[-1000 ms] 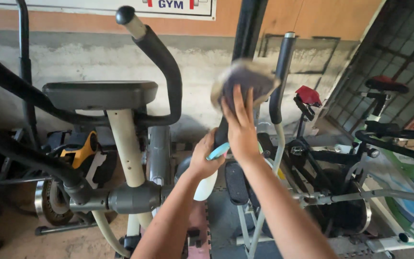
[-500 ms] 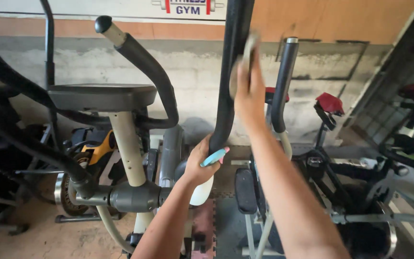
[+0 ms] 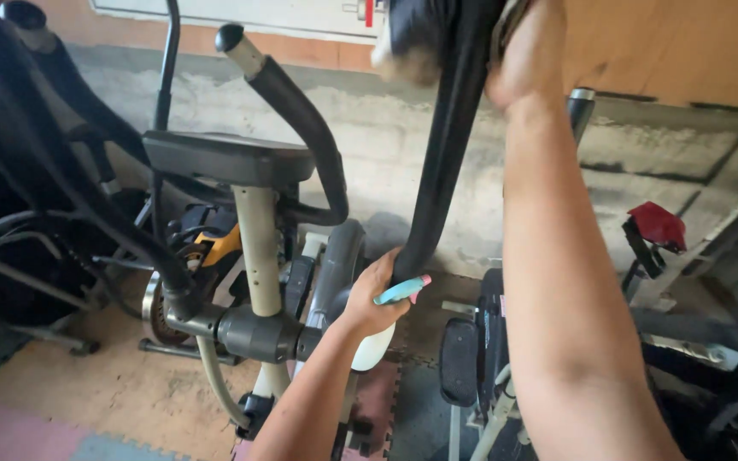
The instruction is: Cleaning various exercise machines in a gym using a spray bottle and a cloth.
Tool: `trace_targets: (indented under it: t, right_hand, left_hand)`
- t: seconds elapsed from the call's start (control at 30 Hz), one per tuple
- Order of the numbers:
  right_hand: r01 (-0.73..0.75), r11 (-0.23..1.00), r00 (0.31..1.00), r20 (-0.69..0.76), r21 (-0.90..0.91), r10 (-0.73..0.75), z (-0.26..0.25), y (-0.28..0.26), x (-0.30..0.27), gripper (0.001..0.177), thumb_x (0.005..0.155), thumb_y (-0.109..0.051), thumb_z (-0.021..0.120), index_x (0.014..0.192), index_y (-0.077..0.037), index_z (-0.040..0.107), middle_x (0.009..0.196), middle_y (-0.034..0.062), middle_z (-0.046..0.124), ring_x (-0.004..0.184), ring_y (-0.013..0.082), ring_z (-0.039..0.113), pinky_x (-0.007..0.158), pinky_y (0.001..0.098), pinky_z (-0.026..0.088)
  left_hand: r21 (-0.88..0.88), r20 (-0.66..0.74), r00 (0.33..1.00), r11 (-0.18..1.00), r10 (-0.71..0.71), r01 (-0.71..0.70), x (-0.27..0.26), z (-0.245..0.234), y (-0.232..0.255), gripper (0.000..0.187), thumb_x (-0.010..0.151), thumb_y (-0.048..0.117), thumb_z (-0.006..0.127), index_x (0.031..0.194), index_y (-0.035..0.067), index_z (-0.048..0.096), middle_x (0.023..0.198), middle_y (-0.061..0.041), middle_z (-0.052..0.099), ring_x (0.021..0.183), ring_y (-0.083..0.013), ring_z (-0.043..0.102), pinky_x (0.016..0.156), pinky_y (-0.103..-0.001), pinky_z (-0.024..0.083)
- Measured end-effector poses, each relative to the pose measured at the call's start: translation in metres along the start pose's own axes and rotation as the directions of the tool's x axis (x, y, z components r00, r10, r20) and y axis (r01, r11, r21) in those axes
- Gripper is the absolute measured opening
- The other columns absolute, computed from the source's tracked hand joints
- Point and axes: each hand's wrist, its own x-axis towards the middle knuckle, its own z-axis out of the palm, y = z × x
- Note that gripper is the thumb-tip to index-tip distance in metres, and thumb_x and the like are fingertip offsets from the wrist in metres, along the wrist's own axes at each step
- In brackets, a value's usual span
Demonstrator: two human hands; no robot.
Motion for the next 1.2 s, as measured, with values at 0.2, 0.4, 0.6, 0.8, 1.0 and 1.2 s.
trace_targets:
  t: [0.2, 0.4, 0.6, 0.8, 1.0, 1.2]
  right_hand:
    - [-0.300, 0.763, 0.948, 0.271, 0.573, 0.169, 0.011, 0.017, -0.048, 0.043, 0.110, -0.047, 0.046, 0.108, -0.008, 0.063, 0.091, 0.0051, 0.065, 0.084, 0.0207, 0.066, 0.076, 0.0362, 0.055]
    - [-0.332, 0.816, 0.905, -0.083, 0.473, 0.417, 0.005, 0.088, -0.168, 0.034, 0.113, -0.035, 0.044, 0.123, -0.007, 0.061, 0.101, 0.0050, 0.067, 0.091, 0.0192, 0.066, 0.083, 0.0342, 0.056]
    - [-0.071, 0.693, 0.991, -0.130, -0.718, -0.033, 0.040, 0.071, -0.256, 0.046, 0.114, -0.032, 0.048, 0.137, 0.008, 0.047, 0.108, 0.0055, 0.064, 0.099, 0.0160, 0.062, 0.083, 0.0298, 0.051]
    - [-0.483, 0.875, 0.724, -0.582, -0.041, 0.372, 0.061, 0.063, -0.298, 0.047, 0.120, -0.038, 0.047, 0.106, 0.004, 0.064, 0.084, 0.0025, 0.057, 0.075, 0.0084, 0.048, 0.065, 0.0286, 0.042]
    - [-0.237, 0.547, 0.926, -0.357, -0.803, -0.123, 0.099, 0.018, -0.271, 0.045, 0.116, -0.024, 0.042, 0.150, 0.005, 0.048, 0.155, 0.0350, 0.044, 0.144, 0.0426, 0.047, 0.114, 0.0423, 0.043]
    - [0.033, 0.168, 0.995, 0.017, -0.985, -0.097, 0.089, -0.015, -0.175, 0.040, 0.112, -0.013, 0.061, 0.151, -0.007, 0.060, 0.174, 0.0166, 0.017, 0.161, 0.0516, 0.012, 0.132, 0.0574, 0.025]
  left_hand:
    - [0.068, -0.045, 0.993, 0.993, 0.105, -0.102, -0.002, 0.004, -0.010, 0.074, 0.069, 0.011, 0.080, 0.138, 0.005, 0.054, 0.115, -0.018, 0.070, 0.109, -0.0397, 0.067, 0.091, -0.042, 0.053]
    - [0.023, -0.004, 0.998, 0.998, 0.059, -0.059, -0.003, 0.005, -0.018, 0.074, 0.071, 0.014, 0.079, 0.139, 0.005, 0.054, 0.117, -0.018, 0.070, 0.111, -0.0384, 0.068, 0.093, -0.042, 0.054]
    - [0.096, 0.028, 0.999, 0.994, 0.044, -0.047, -0.003, 0.010, -0.035, 0.050, 0.067, 0.016, 0.087, 0.112, 0.008, 0.066, 0.107, -0.018, 0.069, 0.104, -0.0410, 0.066, 0.087, -0.044, 0.054]
    - [-0.073, 0.041, 0.989, 0.988, 0.141, -0.138, 0.000, 0.006, -0.037, 0.073, 0.066, 0.014, 0.078, 0.135, 0.005, 0.056, 0.114, -0.018, 0.068, 0.110, -0.0421, 0.065, 0.092, -0.044, 0.054]
    - [0.001, 0.036, 0.965, 0.966, 0.260, -0.260, -0.002, 0.011, -0.055, 0.086, 0.070, 0.021, 0.084, 0.144, -0.001, 0.044, 0.129, -0.024, 0.061, 0.121, -0.0464, 0.058, 0.103, -0.048, 0.048]
    - [0.026, 0.039, 0.962, 0.962, 0.270, -0.271, -0.001, 0.000, -0.038, 0.080, 0.075, 0.017, 0.080, 0.144, -0.003, 0.044, 0.122, -0.025, 0.061, 0.114, -0.0474, 0.058, 0.097, -0.050, 0.048]
